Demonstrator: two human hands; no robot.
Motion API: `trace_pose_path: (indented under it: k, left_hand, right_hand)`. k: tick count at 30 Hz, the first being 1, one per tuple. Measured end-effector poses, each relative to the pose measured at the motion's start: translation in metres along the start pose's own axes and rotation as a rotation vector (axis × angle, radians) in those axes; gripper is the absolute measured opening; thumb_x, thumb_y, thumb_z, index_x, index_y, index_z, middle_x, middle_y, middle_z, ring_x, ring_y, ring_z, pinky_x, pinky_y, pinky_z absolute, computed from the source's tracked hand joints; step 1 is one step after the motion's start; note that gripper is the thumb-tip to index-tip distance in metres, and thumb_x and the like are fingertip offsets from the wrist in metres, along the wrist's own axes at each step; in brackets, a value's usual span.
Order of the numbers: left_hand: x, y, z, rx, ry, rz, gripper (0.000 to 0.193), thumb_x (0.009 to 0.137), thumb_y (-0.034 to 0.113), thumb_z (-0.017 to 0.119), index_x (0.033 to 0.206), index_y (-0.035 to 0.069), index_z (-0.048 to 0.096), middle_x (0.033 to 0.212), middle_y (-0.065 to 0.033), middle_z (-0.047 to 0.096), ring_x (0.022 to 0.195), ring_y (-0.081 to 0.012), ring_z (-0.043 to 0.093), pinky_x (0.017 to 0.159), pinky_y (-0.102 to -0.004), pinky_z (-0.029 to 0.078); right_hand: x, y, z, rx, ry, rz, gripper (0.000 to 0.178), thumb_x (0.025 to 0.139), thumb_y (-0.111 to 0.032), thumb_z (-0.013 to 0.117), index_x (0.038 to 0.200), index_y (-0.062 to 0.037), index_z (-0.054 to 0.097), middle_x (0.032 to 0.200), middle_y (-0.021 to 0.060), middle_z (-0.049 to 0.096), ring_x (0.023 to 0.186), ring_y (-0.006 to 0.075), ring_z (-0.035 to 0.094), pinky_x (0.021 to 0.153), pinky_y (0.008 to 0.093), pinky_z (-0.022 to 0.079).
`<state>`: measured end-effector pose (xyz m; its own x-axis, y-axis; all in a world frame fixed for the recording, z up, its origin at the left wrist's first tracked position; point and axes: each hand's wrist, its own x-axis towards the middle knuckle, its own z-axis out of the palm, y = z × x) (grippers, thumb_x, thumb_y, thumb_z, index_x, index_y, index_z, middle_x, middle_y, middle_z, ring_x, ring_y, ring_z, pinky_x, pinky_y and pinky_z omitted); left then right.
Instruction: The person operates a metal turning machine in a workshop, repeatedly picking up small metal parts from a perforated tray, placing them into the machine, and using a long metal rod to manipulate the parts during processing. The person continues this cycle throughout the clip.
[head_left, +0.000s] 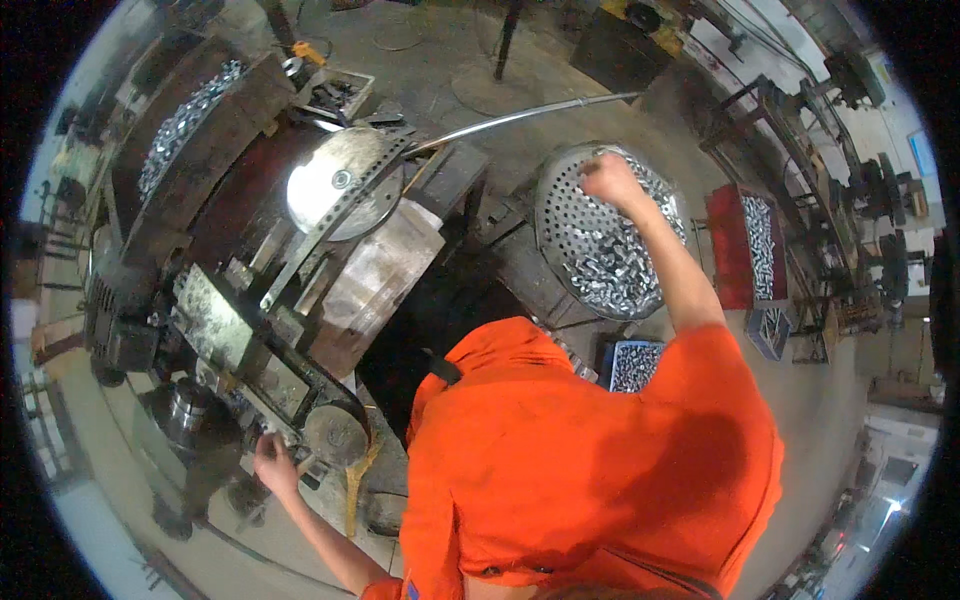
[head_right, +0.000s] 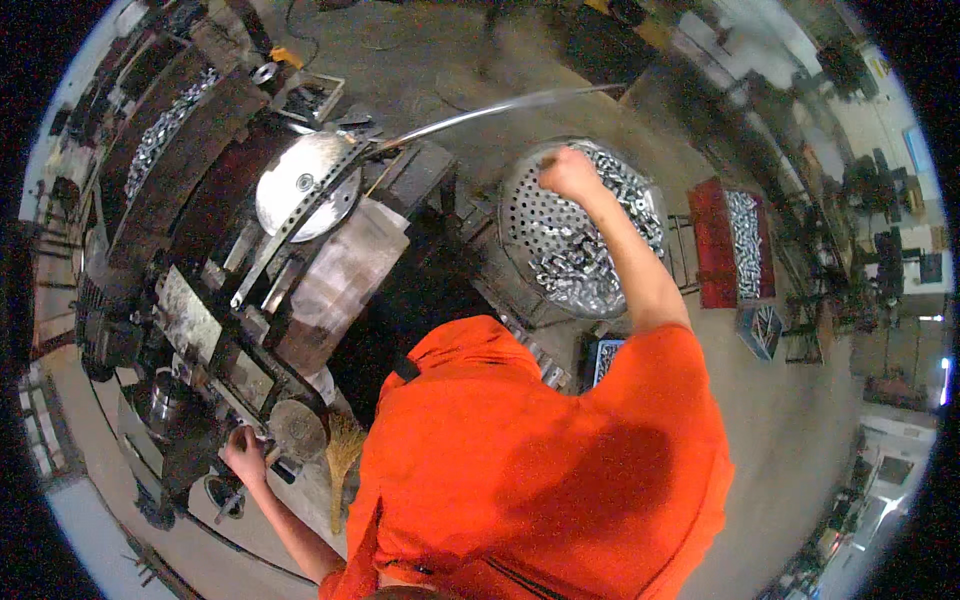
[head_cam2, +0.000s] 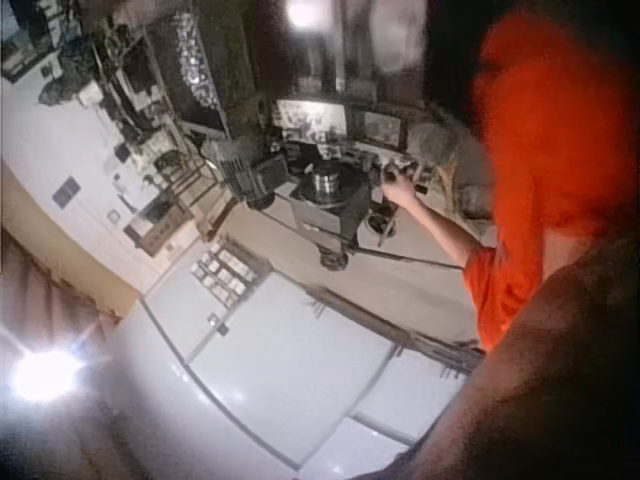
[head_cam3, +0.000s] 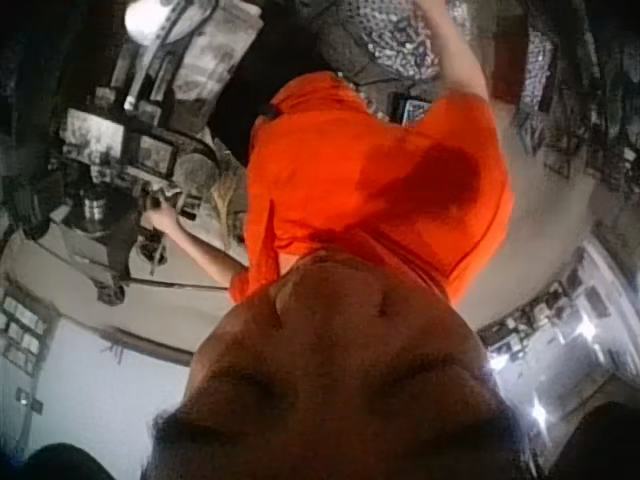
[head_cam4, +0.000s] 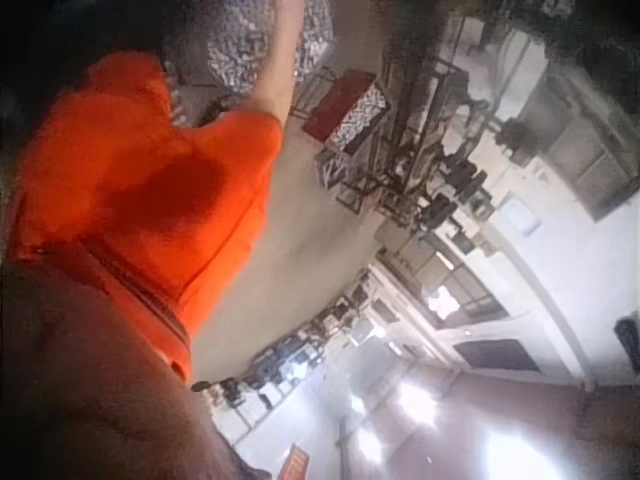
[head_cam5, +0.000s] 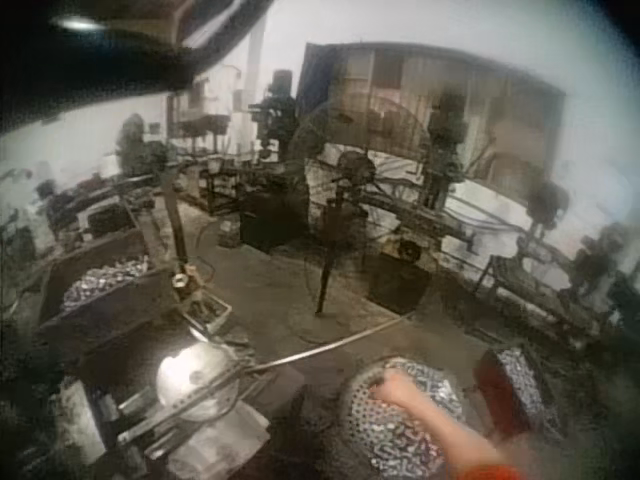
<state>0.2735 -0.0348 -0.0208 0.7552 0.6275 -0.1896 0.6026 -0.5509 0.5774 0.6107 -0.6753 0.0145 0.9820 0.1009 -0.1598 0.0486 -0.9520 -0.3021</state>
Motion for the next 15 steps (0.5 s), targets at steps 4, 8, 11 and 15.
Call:
trace_pose_path:
  k: [4,8,11,15]
  left_hand:
    - [-0.005,0.007,0.002,0.115,0.275,0.153,0.028,0.084,0.023,0.060,0.091,-0.004,0.062,0.077,-0.0135,0.064,0.067,-0.0220,0.059,0.061,-0.0357,0.045]
    - [-0.002,0.016,0.000,0.074,0.176,0.064,0.026,0.085,0.021,0.057,0.090,-0.004,0.062,0.073,-0.0111,0.063,0.064,-0.0209,0.058,0.060,-0.0348,0.045]
    - [-0.001,0.009,-0.001,0.199,0.198,0.163,0.026,0.086,0.020,0.056,0.089,-0.005,0.061,0.072,-0.0104,0.062,0.062,-0.0183,0.057,0.060,-0.0332,0.045]
    - [0.002,-0.008,-0.001,0.129,0.163,0.075,0.025,0.086,0.020,0.055,0.088,-0.004,0.061,0.072,-0.0098,0.062,0.061,-0.0158,0.055,0.059,-0.0318,0.044]
  right_hand:
    - [-0.047,0.069,0.072,-0.141,0.046,0.098,0.015,0.063,-0.019,0.059,0.066,-0.0051,0.064,0.079,0.0175,0.064,0.075,0.0347,0.062,0.069,0.0381,0.051]
    - [-0.082,0.065,0.072,-0.291,-0.194,0.081,0.017,0.060,-0.016,0.059,0.073,-0.0081,0.067,0.083,0.0143,0.065,0.080,0.0318,0.062,0.072,0.0370,0.051]
    - [-0.085,0.087,0.082,-0.326,-0.238,-0.067,0.022,0.058,-0.018,0.060,0.076,-0.0078,0.067,0.084,0.0128,0.064,0.089,0.0300,0.059,0.080,0.0372,0.048]
    - [-0.080,0.095,0.081,-0.282,-0.173,-0.146,0.030,0.057,-0.018,0.061,0.086,-0.0111,0.069,0.102,0.0086,0.062,0.099,0.0272,0.057,0.086,0.0395,0.046]
